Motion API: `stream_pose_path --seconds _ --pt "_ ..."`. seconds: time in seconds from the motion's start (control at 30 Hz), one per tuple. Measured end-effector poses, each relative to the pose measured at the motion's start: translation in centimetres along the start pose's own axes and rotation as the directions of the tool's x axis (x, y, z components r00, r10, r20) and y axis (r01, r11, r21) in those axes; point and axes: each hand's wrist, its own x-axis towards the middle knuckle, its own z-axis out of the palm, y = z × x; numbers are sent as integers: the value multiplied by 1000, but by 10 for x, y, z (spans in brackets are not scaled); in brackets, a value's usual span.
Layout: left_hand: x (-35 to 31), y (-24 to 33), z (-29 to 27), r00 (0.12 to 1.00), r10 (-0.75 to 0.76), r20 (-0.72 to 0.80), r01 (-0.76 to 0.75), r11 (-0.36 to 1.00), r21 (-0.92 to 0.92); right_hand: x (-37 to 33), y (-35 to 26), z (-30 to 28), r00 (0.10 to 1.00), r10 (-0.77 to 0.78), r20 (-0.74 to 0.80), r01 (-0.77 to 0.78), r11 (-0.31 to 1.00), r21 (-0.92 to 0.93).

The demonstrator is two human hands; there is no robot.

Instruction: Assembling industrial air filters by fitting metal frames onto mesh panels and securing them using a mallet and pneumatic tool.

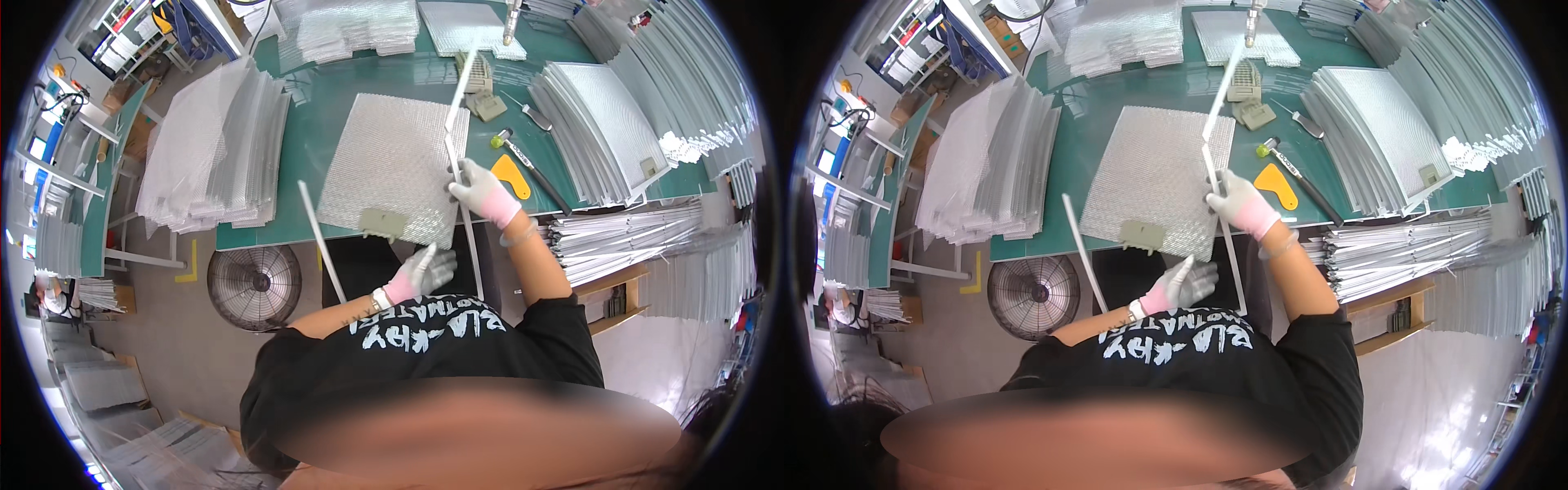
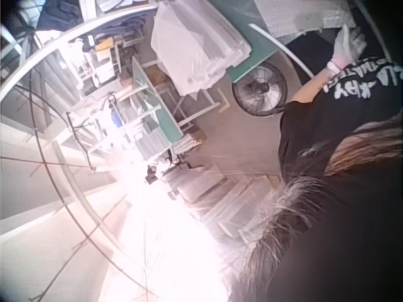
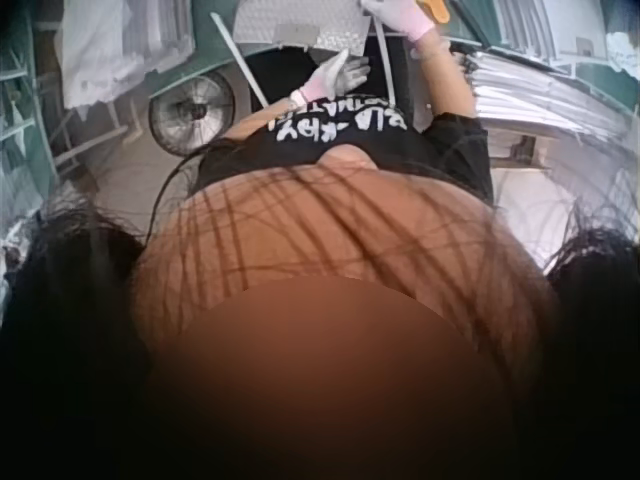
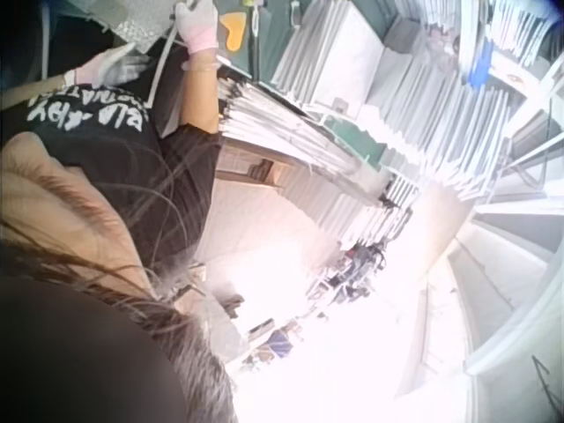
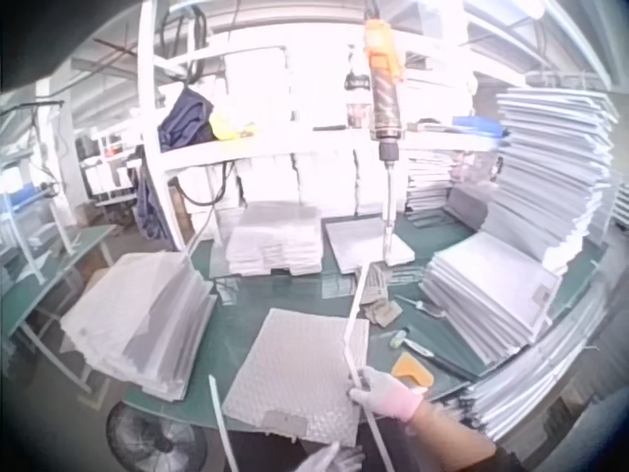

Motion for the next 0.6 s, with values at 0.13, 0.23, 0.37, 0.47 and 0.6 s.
stream_pose_path --seconds 0.13,0.23,0.37,0.47,0.6 --pt "4 23 23 917 393 71 -392 920 -27 -44 6 22 842 -430 -325 321 884 -340" --pt "37 55 19 875 443 197 -395 886 -242 -62 5 39 967 -59 -250 143 932 333" --pt "75 99 60 911 396 111 -330 865 -378 -50 17 50 996 -39 -83 89 621 779" --pt "105 106 45 693 669 268 -708 564 425 -42 22 58 996 -72 -44 75 506 859" --pt "125 110 38 769 607 200 -623 782 24 -47 16 62 999 -28 -24 34 475 879"
